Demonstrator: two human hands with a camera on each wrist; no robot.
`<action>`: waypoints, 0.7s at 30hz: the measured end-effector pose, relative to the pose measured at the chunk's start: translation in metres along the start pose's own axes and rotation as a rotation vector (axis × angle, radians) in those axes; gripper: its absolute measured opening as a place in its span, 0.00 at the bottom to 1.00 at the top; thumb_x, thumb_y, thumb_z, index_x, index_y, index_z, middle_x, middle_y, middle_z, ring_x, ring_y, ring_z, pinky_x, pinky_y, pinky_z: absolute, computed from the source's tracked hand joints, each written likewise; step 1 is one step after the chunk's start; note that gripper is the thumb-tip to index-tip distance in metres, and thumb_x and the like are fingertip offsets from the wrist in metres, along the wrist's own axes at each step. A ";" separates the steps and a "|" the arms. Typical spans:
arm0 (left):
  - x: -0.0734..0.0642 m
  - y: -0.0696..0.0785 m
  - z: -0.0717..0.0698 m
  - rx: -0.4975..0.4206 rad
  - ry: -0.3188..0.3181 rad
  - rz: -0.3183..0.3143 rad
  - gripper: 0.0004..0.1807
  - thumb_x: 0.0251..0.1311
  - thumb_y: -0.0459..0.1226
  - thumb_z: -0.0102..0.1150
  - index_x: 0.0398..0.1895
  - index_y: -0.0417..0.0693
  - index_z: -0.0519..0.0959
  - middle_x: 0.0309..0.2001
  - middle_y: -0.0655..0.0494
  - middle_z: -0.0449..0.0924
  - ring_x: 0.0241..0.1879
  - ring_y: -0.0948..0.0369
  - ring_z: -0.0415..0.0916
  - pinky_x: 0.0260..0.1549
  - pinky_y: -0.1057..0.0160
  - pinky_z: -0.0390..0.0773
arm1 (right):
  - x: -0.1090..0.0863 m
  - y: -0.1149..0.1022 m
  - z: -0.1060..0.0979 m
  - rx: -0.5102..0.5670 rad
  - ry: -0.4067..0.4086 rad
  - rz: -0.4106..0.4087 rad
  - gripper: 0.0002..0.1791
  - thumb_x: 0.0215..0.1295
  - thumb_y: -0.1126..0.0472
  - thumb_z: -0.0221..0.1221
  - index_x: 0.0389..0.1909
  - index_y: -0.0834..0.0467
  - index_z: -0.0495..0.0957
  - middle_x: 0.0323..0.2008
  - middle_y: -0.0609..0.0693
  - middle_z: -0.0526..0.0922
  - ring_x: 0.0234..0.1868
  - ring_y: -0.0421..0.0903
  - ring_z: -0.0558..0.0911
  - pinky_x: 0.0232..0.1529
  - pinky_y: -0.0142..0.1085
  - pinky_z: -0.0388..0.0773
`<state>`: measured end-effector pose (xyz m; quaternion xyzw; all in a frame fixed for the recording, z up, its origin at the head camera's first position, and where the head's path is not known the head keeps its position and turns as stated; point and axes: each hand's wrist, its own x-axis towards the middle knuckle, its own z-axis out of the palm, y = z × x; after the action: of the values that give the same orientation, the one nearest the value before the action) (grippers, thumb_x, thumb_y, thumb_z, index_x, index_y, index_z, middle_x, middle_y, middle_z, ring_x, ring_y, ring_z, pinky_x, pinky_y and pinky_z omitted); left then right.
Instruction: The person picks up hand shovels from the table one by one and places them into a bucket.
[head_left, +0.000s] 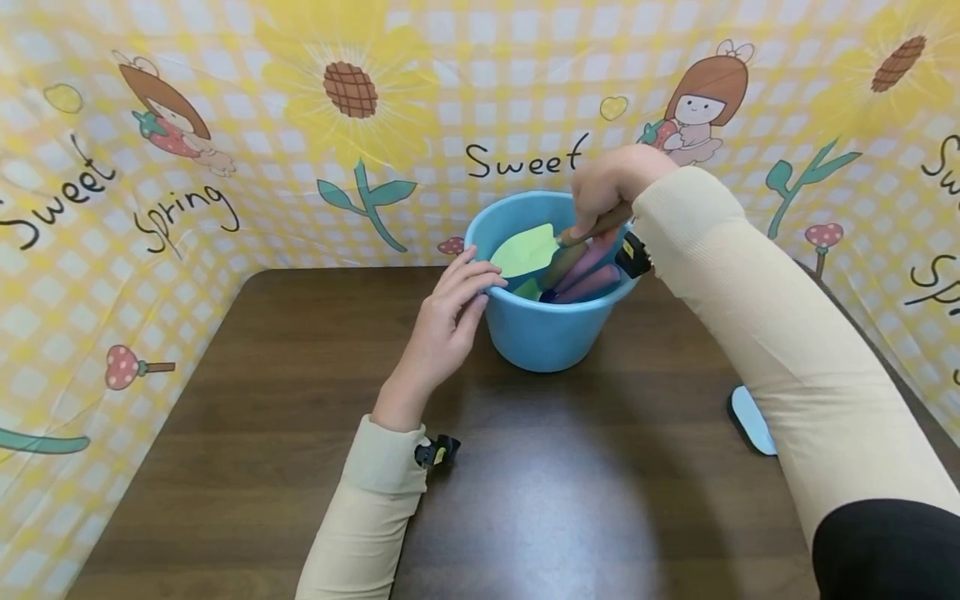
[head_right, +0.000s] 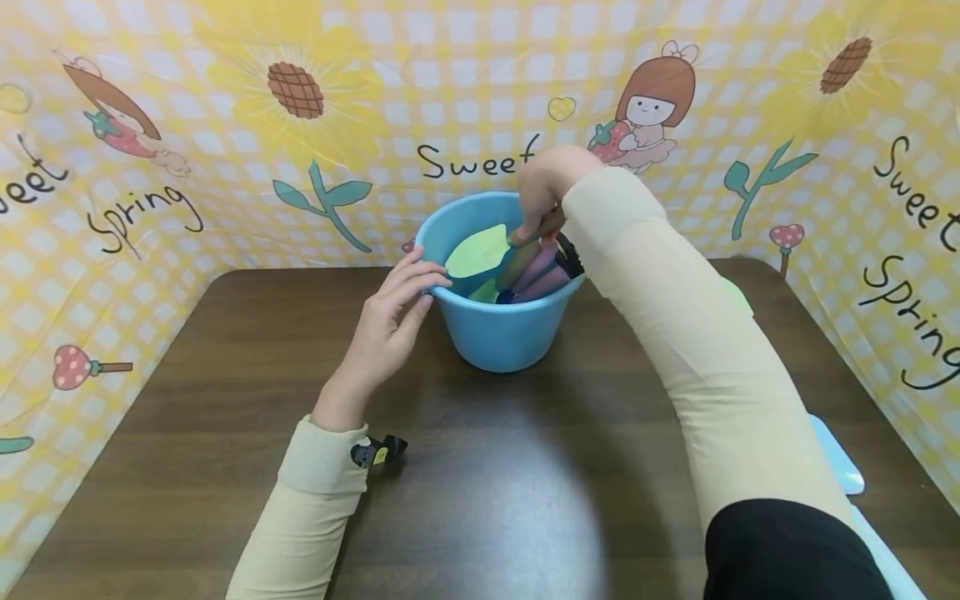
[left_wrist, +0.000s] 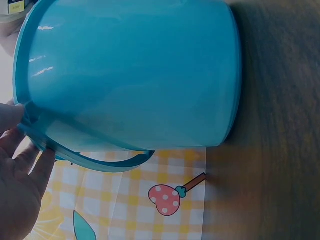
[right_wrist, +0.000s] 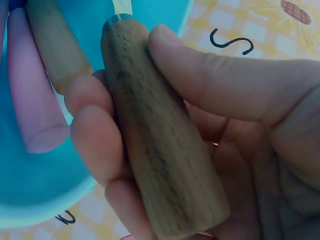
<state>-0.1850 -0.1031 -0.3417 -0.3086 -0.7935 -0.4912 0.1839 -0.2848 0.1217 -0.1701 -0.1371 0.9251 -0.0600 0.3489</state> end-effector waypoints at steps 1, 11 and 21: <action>0.000 0.000 0.000 0.003 0.002 -0.001 0.13 0.71 0.29 0.50 0.52 0.41 0.81 0.60 0.48 0.78 0.77 0.56 0.54 0.74 0.55 0.62 | 0.001 -0.001 -0.001 -0.006 0.002 0.004 0.20 0.72 0.57 0.57 0.18 0.58 0.77 0.14 0.44 0.77 0.17 0.36 0.74 0.34 0.33 0.75; 0.001 0.001 0.000 0.008 0.004 0.008 0.13 0.71 0.29 0.50 0.53 0.41 0.81 0.59 0.48 0.78 0.77 0.55 0.54 0.74 0.52 0.62 | 0.010 -0.005 -0.001 -0.045 0.003 0.036 0.15 0.71 0.55 0.59 0.28 0.62 0.82 0.18 0.46 0.81 0.21 0.37 0.78 0.30 0.30 0.76; 0.001 0.000 0.000 0.005 0.005 0.010 0.13 0.71 0.29 0.50 0.52 0.41 0.81 0.59 0.48 0.78 0.77 0.52 0.55 0.75 0.51 0.60 | 0.015 -0.011 0.003 -0.163 0.002 0.053 0.15 0.67 0.51 0.63 0.30 0.59 0.79 0.21 0.46 0.82 0.26 0.40 0.79 0.29 0.30 0.70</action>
<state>-0.1858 -0.1023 -0.3410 -0.3109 -0.7927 -0.4890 0.1893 -0.2907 0.1069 -0.1796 -0.1403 0.9306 0.0246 0.3372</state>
